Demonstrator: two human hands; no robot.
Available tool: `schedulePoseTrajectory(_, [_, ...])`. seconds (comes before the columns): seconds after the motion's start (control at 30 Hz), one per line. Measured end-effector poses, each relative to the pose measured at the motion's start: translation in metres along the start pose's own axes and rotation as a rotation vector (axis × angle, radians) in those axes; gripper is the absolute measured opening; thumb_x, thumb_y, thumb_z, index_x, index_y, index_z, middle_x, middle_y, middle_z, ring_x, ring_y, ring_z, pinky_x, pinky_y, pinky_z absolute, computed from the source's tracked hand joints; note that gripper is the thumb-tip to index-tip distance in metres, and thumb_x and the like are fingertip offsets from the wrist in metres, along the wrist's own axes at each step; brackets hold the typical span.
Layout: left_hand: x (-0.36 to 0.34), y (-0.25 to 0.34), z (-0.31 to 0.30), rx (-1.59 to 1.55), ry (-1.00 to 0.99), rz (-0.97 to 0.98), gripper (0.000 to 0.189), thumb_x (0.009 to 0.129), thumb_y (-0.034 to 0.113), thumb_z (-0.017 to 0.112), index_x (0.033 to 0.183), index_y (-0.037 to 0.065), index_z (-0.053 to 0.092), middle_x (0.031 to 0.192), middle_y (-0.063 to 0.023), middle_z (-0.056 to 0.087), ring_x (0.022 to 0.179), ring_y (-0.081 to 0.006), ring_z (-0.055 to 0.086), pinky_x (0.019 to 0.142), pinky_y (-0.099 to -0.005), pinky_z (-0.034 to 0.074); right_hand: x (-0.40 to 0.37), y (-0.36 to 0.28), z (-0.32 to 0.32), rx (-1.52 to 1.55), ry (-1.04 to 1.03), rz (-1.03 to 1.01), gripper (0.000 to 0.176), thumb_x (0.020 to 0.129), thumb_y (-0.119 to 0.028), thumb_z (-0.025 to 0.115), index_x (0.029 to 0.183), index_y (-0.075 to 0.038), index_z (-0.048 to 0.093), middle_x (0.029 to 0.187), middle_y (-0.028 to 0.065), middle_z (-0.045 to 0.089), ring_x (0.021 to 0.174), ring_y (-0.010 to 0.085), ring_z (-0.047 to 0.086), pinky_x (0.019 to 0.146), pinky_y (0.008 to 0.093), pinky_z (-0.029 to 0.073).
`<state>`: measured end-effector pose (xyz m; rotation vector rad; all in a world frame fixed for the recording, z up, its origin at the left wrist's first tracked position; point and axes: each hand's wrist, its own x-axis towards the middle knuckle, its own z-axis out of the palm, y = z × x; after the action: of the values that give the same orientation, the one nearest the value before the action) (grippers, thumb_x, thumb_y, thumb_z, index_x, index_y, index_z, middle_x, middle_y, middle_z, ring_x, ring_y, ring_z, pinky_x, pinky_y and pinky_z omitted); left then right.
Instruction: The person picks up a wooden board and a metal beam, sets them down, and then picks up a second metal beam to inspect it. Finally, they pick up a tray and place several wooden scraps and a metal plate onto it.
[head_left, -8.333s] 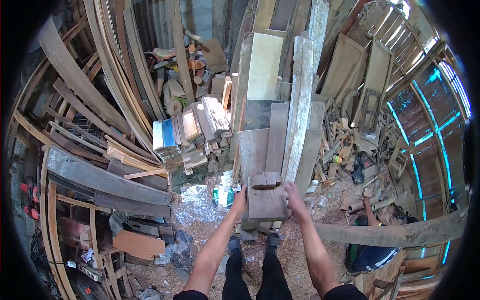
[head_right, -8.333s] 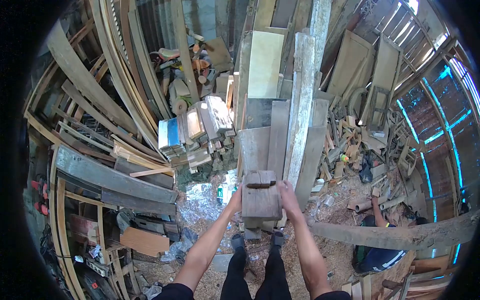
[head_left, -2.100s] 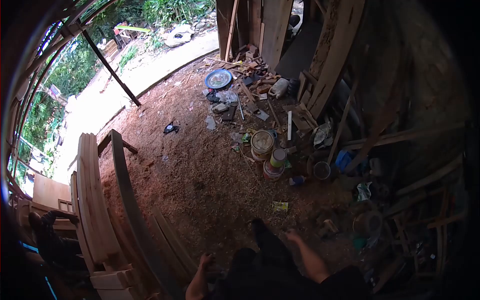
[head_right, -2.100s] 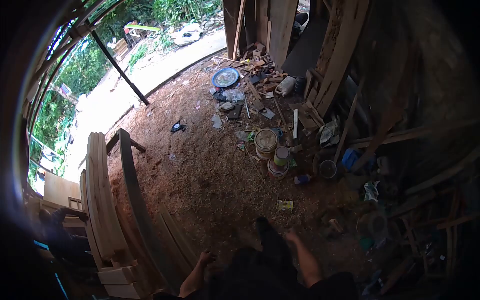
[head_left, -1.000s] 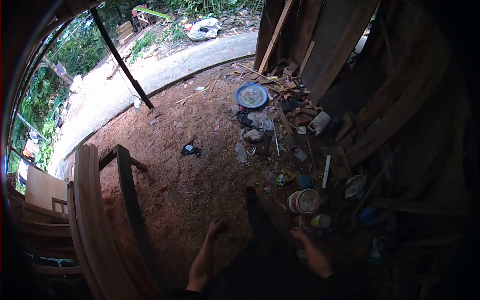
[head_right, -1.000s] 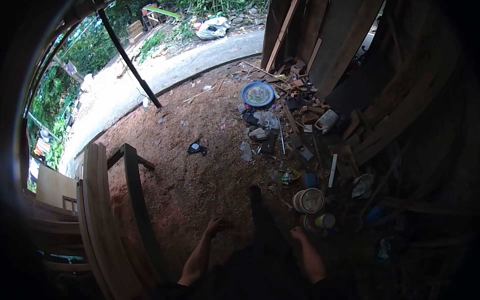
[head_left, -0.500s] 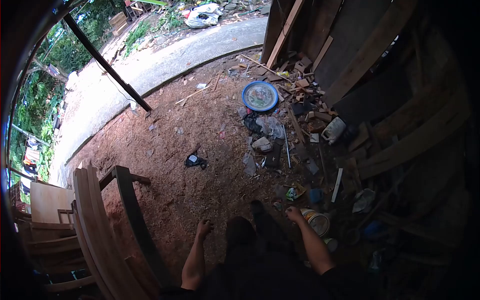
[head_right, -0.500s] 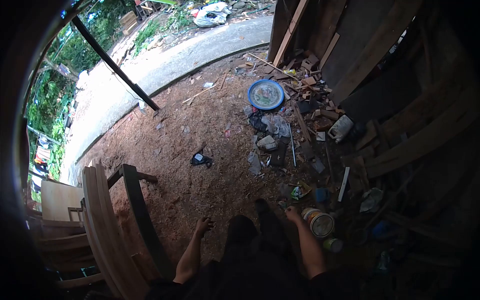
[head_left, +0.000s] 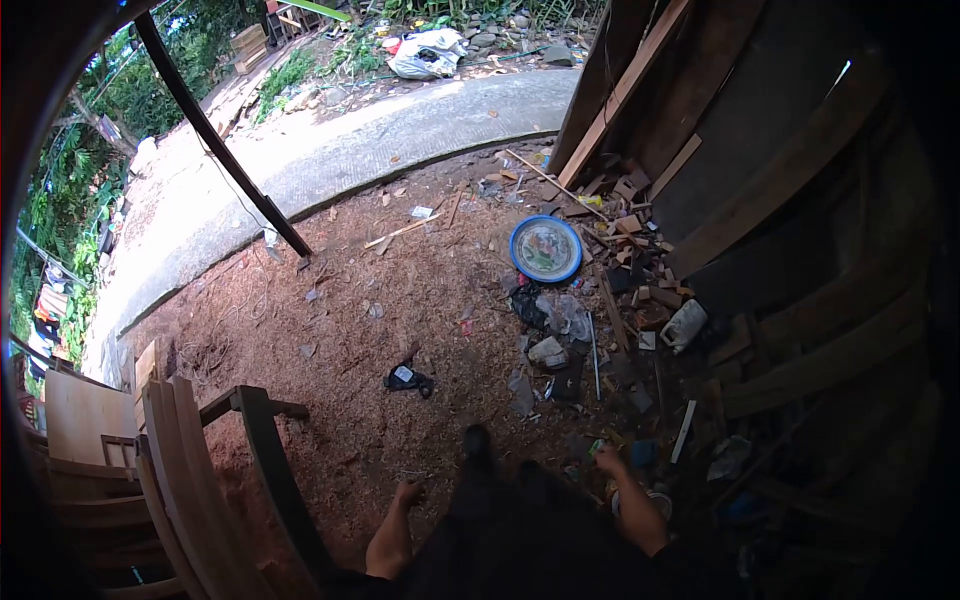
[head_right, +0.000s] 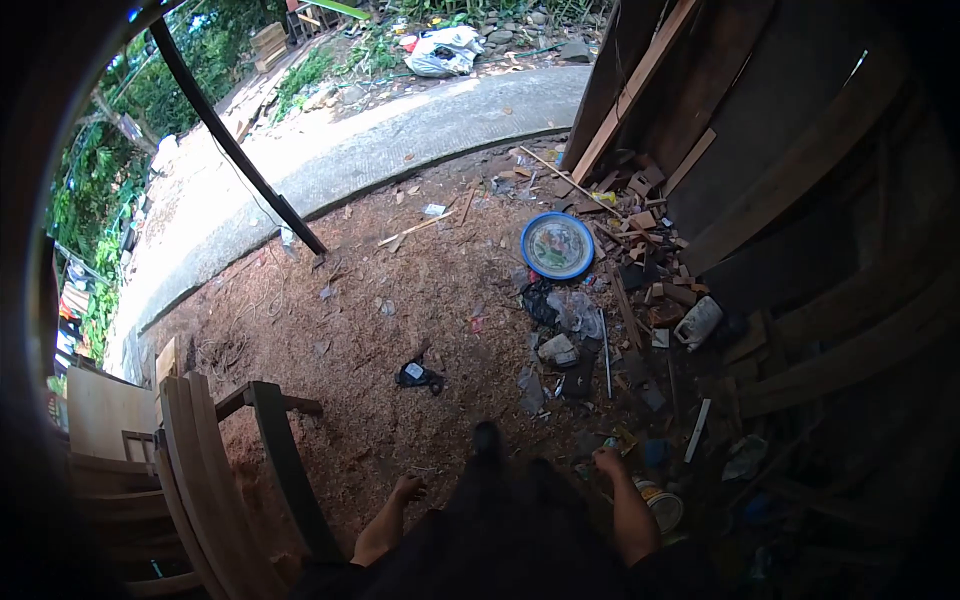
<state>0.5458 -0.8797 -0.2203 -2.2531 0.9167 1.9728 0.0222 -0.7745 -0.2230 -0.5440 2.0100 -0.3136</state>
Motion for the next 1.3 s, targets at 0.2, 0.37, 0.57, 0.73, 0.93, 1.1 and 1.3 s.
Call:
schedulePoseTrajectory(0.2, [0.044, 0.150, -0.034, -0.035, 0.050, 0.199, 0.034, 0.084, 0.022, 0.048, 0.108, -0.001, 0.050, 0.089, -0.0131, 0.062, 0.070, -0.0211, 0.062, 0.057, -0.0310, 0.047, 0.021, -0.083, 0.022, -0.099, 0.055, -0.154, 0.025, 0.075, -0.020, 0.057, 0.088, 0.001, 0.061, 0.079, 0.0116, 0.063, 0.070, 0.0211, 0.060, 0.064, 0.0343, 0.047])
schedulePoseTrajectory(0.37, [0.076, 0.257, -0.020, 0.050, -0.071, 0.300, 0.033, 0.085, 0.023, 0.046, 0.106, -0.001, 0.051, 0.090, -0.0122, 0.062, 0.069, -0.0198, 0.062, 0.058, -0.0301, 0.047, 0.046, -0.124, 0.032, 0.192, 0.096, -0.187, 0.027, 0.076, -0.021, 0.057, 0.092, 0.000, 0.060, 0.079, 0.0121, 0.062, 0.071, 0.0212, 0.060, 0.065, 0.0337, 0.047])
schedulePoseTrajectory(0.57, [0.129, 0.370, -0.002, 0.274, -0.275, 0.293, 0.027, 0.083, 0.022, 0.048, 0.100, 0.001, 0.053, 0.077, -0.0082, 0.059, 0.062, -0.0154, 0.056, 0.053, -0.0281, 0.045, 0.104, -0.122, 0.045, 0.139, 0.147, -0.076, 0.024, 0.076, -0.022, 0.056, 0.089, -0.001, 0.060, 0.077, 0.0113, 0.061, 0.075, 0.0237, 0.059, 0.069, 0.0377, 0.047])
schedulePoseTrajectory(0.73, [0.167, 0.447, -0.007, 0.166, -0.212, 0.230, 0.027, 0.083, 0.018, 0.049, 0.100, -0.003, 0.054, 0.080, -0.0115, 0.059, 0.065, -0.0188, 0.059, 0.055, -0.0296, 0.047, 0.158, -0.162, 0.036, 0.114, 0.123, -0.012, 0.023, 0.078, -0.021, 0.055, 0.088, -0.001, 0.059, 0.078, 0.0102, 0.060, 0.076, 0.0212, 0.058, 0.069, 0.0363, 0.046])
schedulePoseTrajectory(0.93, [0.191, 0.578, -0.001, 0.521, -0.167, 0.223, 0.035, 0.085, 0.021, 0.048, 0.111, -0.003, 0.047, 0.088, -0.0131, 0.061, 0.068, -0.0179, 0.060, 0.052, -0.0296, 0.046, 0.212, -0.267, -0.013, 0.466, 0.240, -0.048, 0.023, 0.081, -0.021, 0.054, 0.091, 0.000, 0.057, 0.081, 0.0089, 0.059, 0.077, 0.0185, 0.057, 0.067, 0.0349, 0.046])
schedulePoseTrajectory(1.1, [0.221, 0.674, 0.034, 0.531, -0.245, 0.319, 0.034, 0.088, 0.025, 0.046, 0.113, 0.001, 0.046, 0.093, -0.0119, 0.061, 0.070, -0.0179, 0.060, 0.056, -0.0286, 0.046, 0.236, -0.336, -0.064, 0.810, 0.236, 0.051, 0.026, 0.081, -0.019, 0.055, 0.099, -0.001, 0.053, 0.083, 0.0084, 0.057, 0.073, 0.0183, 0.056, 0.064, 0.0333, 0.047])
schedulePoseTrajectory(1.3, [0.260, 0.757, 0.083, 0.607, -0.319, 0.345, 0.035, 0.087, 0.025, 0.047, 0.113, 0.000, 0.046, 0.092, -0.0130, 0.060, 0.072, -0.0185, 0.060, 0.059, -0.0293, 0.046, 0.255, -0.350, -0.078, 0.763, 0.423, 0.149, 0.028, 0.077, -0.015, 0.056, 0.101, -0.001, 0.050, 0.084, 0.0102, 0.056, 0.080, 0.0226, 0.055, 0.072, 0.0354, 0.046])
